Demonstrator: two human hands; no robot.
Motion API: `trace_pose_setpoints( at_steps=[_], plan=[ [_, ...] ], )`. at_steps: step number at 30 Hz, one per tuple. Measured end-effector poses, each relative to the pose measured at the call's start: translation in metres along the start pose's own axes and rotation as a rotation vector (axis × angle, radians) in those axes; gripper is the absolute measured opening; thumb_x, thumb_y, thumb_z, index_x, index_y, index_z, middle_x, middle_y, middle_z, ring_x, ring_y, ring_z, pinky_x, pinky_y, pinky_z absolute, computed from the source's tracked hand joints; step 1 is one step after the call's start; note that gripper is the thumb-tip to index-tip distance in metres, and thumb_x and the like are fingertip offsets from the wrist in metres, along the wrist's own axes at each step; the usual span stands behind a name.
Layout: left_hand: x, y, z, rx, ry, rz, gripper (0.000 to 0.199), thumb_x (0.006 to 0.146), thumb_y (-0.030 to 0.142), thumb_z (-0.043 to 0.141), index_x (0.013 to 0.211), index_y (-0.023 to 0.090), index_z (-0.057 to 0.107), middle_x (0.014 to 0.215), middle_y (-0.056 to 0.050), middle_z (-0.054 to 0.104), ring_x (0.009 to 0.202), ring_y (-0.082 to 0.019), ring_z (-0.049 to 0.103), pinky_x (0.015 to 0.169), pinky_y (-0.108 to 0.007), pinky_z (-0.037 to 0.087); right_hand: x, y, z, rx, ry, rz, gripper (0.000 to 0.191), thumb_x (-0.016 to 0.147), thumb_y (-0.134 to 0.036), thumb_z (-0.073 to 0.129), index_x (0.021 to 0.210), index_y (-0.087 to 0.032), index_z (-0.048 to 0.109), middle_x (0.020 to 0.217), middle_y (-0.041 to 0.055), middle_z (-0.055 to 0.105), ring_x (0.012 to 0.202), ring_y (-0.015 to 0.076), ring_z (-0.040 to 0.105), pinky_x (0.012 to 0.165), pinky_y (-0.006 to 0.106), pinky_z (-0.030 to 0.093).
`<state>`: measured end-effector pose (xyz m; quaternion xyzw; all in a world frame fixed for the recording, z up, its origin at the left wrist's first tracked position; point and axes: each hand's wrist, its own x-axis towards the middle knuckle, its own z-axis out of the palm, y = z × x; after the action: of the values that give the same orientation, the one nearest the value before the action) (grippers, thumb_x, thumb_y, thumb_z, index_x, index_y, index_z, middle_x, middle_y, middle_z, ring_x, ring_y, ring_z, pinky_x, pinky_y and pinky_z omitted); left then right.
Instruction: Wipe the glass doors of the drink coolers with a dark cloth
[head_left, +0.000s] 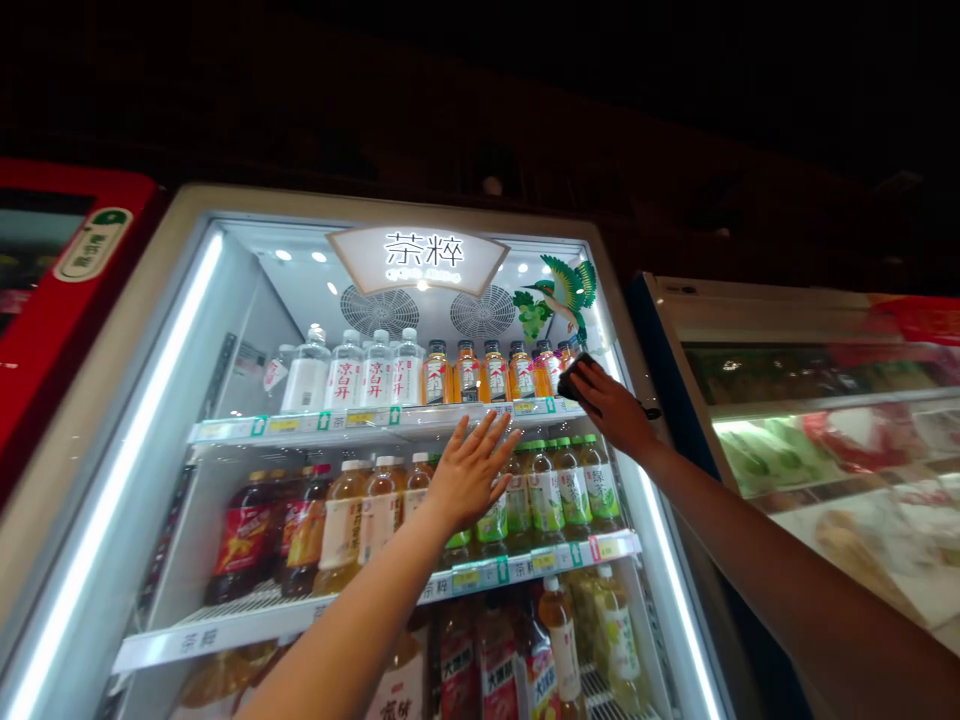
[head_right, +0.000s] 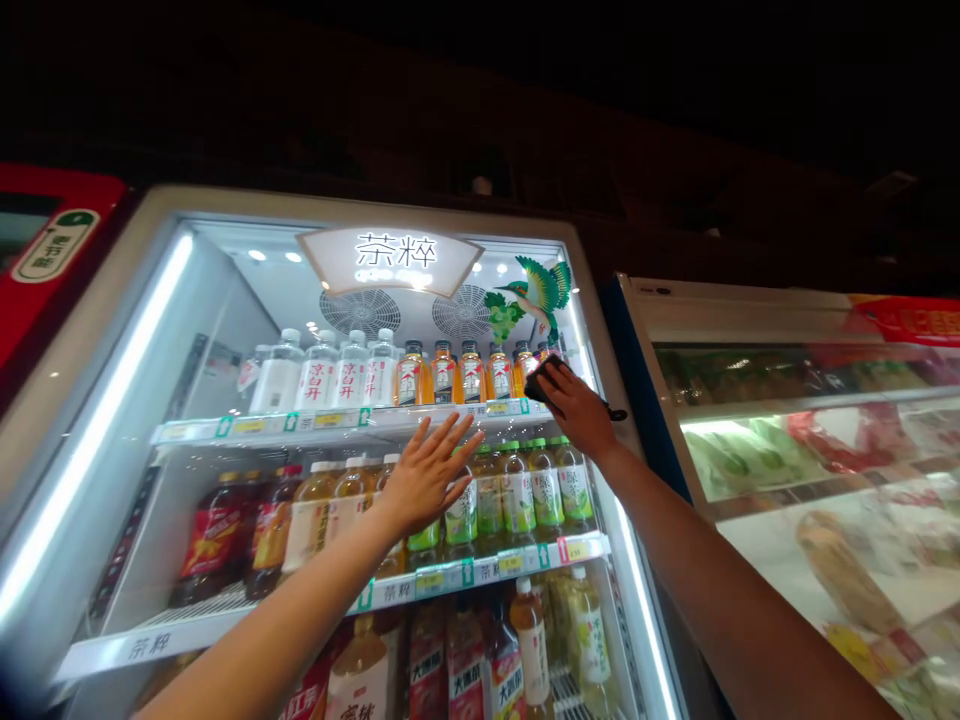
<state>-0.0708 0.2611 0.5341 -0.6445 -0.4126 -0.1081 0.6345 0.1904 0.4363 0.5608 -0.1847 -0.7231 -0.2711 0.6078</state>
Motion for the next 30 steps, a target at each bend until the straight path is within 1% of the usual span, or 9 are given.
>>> trace_pose_setpoints(
  at_steps=[5, 8, 12, 15, 18, 20, 23, 26, 30],
  plan=[
    [-0.020, -0.008, -0.014, -0.007, -0.042, -0.014, 0.060, 0.102, 0.048, 0.044, 0.157, 0.029, 0.031, 0.168, -0.003, 0.029, 0.157, -0.024, 0.019, 0.128, -0.054, 0.010, 0.048, -0.021, 0.017, -0.041, 0.123, 0.342, 0.057, 0.096, -0.019, 0.044, 0.153, -0.013, 0.044, 0.163, 0.0174, 0.035, 0.154, 0.0370, 0.024, 0.120, 0.060, 0.031],
    [-0.030, -0.010, -0.017, 0.003, -0.039, -0.011, 0.057, 0.103, 0.048, 0.042, 0.156, 0.029, 0.034, 0.167, -0.003, 0.031, 0.156, -0.024, 0.022, 0.128, -0.052, 0.013, 0.050, -0.042, 0.022, -0.025, 0.077, 0.183, 0.061, 0.094, -0.014, 0.045, 0.154, -0.017, 0.043, 0.165, 0.0115, 0.035, 0.154, 0.0330, 0.026, 0.122, 0.056, 0.031],
    [-0.047, -0.020, -0.021, 0.057, -0.029, 0.043, 0.057, 0.103, 0.046, 0.044, 0.156, 0.027, 0.033, 0.166, -0.003, 0.034, 0.156, -0.023, 0.023, 0.128, -0.051, 0.016, 0.022, -0.028, 0.014, 0.069, 0.059, -0.081, 0.055, 0.093, -0.014, 0.047, 0.145, -0.030, 0.057, 0.157, 0.0005, 0.049, 0.146, 0.0248, 0.043, 0.120, 0.047, 0.040],
    [-0.059, -0.034, -0.026, 0.098, -0.021, 0.056, 0.059, 0.102, 0.046, 0.045, 0.156, 0.026, 0.032, 0.166, -0.003, 0.034, 0.156, -0.023, 0.023, 0.127, -0.051, 0.018, 0.034, -0.018, 0.016, 0.100, 0.146, 0.008, 0.055, 0.092, -0.012, 0.045, 0.141, -0.032, 0.060, 0.149, 0.0007, 0.058, 0.142, 0.0268, 0.048, 0.116, 0.052, 0.044],
    [-0.067, -0.047, -0.029, 0.111, -0.020, 0.022, 0.058, 0.103, 0.043, 0.043, 0.157, 0.027, 0.030, 0.167, -0.002, 0.033, 0.156, -0.022, 0.023, 0.128, -0.050, 0.018, 0.069, -0.045, 0.028, 0.072, 0.171, 0.127, 0.056, 0.092, -0.013, 0.045, 0.147, -0.024, 0.055, 0.154, 0.0064, 0.052, 0.147, 0.0307, 0.041, 0.119, 0.056, 0.038],
    [-0.071, -0.053, -0.029, 0.103, -0.023, 0.005, 0.058, 0.103, 0.040, 0.043, 0.158, 0.028, 0.027, 0.167, -0.001, 0.031, 0.156, -0.022, 0.023, 0.128, -0.050, 0.018, 0.081, -0.075, 0.034, 0.037, 0.127, 0.105, 0.055, 0.096, -0.023, 0.047, 0.151, -0.020, 0.050, 0.158, 0.0098, 0.045, 0.149, 0.0331, 0.037, 0.120, 0.058, 0.036],
    [-0.077, -0.057, -0.028, 0.077, -0.026, -0.009, 0.062, 0.102, 0.037, 0.045, 0.160, 0.031, 0.023, 0.168, 0.000, 0.029, 0.156, -0.023, 0.022, 0.128, -0.052, 0.017, 0.063, -0.098, 0.032, 0.016, 0.054, -0.080, 0.054, 0.100, -0.034, 0.046, 0.153, -0.022, 0.046, 0.161, 0.0073, 0.041, 0.150, 0.0306, 0.036, 0.120, 0.055, 0.036],
    [-0.082, -0.057, -0.024, 0.056, -0.023, -0.026, 0.063, 0.103, 0.038, 0.045, 0.160, 0.032, 0.020, 0.168, 0.000, 0.029, 0.157, -0.023, 0.020, 0.128, -0.054, 0.015, 0.034, -0.081, 0.022, 0.041, 0.014, -0.258, 0.048, 0.099, -0.027, 0.048, 0.147, -0.031, 0.054, 0.156, -0.0004, 0.048, 0.146, 0.0242, 0.044, 0.118, 0.049, 0.040],
    [-0.087, -0.053, -0.022, 0.049, -0.025, -0.035, 0.063, 0.103, 0.041, 0.044, 0.160, 0.030, 0.021, 0.169, 0.000, 0.026, 0.158, -0.024, 0.017, 0.129, -0.054, 0.012, 0.045, -0.059, 0.031, 0.092, 0.177, -0.079, 0.050, 0.094, -0.021, 0.051, 0.143, -0.029, 0.060, 0.152, 0.0041, 0.053, 0.145, 0.0303, 0.044, 0.117, 0.060, 0.040]
  ],
)
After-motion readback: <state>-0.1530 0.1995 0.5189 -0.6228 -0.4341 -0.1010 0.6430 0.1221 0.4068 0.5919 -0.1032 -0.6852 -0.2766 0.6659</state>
